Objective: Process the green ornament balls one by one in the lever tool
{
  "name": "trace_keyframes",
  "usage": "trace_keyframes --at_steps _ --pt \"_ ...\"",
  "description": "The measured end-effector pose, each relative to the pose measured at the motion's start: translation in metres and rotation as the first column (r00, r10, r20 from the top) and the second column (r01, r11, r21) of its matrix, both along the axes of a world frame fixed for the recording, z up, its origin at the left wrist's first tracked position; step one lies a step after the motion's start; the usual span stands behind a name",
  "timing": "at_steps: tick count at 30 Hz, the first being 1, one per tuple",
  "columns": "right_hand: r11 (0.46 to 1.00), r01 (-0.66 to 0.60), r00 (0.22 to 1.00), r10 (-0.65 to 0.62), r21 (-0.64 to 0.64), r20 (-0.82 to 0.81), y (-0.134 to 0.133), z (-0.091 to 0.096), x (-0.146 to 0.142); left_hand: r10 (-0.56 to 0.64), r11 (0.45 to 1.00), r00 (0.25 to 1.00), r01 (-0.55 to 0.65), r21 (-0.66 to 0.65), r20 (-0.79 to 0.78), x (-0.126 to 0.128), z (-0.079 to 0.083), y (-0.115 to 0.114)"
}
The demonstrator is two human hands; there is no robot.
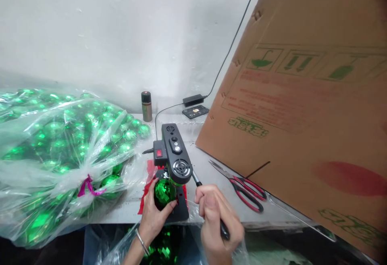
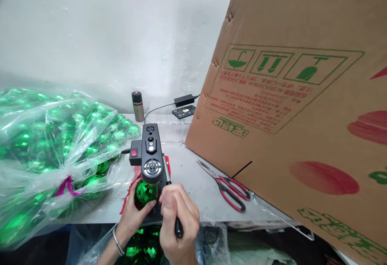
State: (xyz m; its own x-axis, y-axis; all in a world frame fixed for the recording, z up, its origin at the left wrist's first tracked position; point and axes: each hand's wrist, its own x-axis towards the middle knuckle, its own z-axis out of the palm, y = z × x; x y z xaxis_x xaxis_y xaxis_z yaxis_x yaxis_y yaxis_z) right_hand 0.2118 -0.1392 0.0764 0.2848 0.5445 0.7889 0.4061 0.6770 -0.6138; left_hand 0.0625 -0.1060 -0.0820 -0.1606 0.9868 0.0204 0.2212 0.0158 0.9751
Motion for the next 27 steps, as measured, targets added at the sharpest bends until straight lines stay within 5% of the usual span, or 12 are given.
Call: trace_keyframes --at_steps 5,13,27 --pt "1.000 -0.006 1.000 0.006 0.005 -0.003 0.000 0.000 0.001 -0.036 0.999 0.994 0.039 0.027 -0.100 0.006 -0.006 -0.001" --pt "1.000 -0.005 1.000 0.005 0.003 0.000 0.001 0.001 0.001 -0.186 0.980 0.981 0.190 0.058 -0.057 -0.007 0.004 -0.003" --pt "1.000 0.008 1.000 -0.008 -0.019 -0.023 0.003 0.016 -0.002 -0.183 0.974 0.977 0.196 0.116 -0.112 0.002 -0.011 0.003"
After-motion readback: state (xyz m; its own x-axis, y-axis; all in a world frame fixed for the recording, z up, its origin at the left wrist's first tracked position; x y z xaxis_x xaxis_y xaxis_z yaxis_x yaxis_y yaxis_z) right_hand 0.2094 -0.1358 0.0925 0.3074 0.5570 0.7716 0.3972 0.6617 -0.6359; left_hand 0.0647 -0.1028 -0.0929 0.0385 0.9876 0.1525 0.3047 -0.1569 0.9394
